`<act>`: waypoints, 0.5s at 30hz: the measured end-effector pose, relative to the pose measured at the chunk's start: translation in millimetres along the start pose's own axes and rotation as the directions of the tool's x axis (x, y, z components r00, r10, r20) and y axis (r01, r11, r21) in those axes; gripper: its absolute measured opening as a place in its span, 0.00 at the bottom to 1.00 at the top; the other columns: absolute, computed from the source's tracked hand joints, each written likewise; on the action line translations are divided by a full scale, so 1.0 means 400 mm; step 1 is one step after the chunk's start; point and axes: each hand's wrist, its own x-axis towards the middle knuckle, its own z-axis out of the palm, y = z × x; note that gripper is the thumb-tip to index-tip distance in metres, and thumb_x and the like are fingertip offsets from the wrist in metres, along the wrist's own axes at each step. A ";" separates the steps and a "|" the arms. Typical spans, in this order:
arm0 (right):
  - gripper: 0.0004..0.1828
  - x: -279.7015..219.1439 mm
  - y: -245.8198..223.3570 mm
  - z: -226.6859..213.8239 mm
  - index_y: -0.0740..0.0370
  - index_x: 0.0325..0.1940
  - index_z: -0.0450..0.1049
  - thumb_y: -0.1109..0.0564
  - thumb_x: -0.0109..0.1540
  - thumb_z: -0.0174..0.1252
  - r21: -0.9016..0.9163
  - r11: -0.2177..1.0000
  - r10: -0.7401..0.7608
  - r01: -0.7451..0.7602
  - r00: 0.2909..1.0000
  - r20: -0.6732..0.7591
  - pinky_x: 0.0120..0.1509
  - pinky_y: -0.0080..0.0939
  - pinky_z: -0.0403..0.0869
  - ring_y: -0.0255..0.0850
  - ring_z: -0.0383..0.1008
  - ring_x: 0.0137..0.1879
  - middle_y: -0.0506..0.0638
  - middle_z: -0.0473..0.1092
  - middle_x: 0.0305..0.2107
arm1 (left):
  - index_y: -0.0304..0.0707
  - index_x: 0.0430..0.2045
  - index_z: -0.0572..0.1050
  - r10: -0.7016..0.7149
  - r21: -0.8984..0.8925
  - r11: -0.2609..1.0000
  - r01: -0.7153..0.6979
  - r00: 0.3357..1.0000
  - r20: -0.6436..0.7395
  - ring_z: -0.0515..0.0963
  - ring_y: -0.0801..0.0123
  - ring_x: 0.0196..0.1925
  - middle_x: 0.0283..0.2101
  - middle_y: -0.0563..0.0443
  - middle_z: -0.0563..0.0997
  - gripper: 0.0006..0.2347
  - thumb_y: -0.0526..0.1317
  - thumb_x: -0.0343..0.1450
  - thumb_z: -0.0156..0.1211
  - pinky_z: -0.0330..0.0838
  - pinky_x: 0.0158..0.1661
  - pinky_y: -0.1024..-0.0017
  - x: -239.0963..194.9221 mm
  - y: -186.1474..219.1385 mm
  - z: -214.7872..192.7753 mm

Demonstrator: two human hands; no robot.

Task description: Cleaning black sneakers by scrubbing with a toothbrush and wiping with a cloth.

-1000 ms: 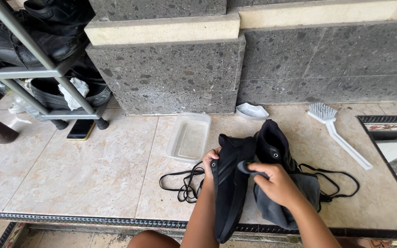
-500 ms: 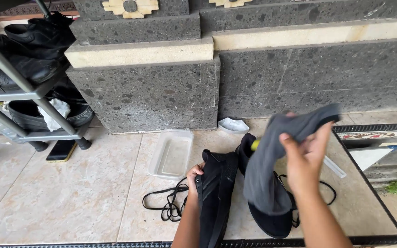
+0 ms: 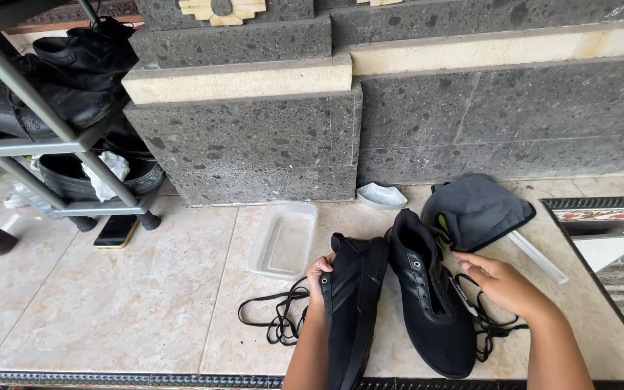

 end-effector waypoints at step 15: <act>0.24 0.064 0.114 0.077 0.42 0.66 0.71 0.50 0.64 0.57 -0.199 0.979 -0.088 0.043 0.971 -0.224 0.68 0.48 0.72 0.40 0.71 0.66 0.48 0.67 0.59 | 0.45 0.13 0.61 0.025 -0.025 0.999 -0.024 1.000 0.017 0.63 0.72 0.26 0.24 0.55 0.62 0.06 0.30 0.55 0.47 0.59 0.29 0.79 0.020 -0.019 -0.046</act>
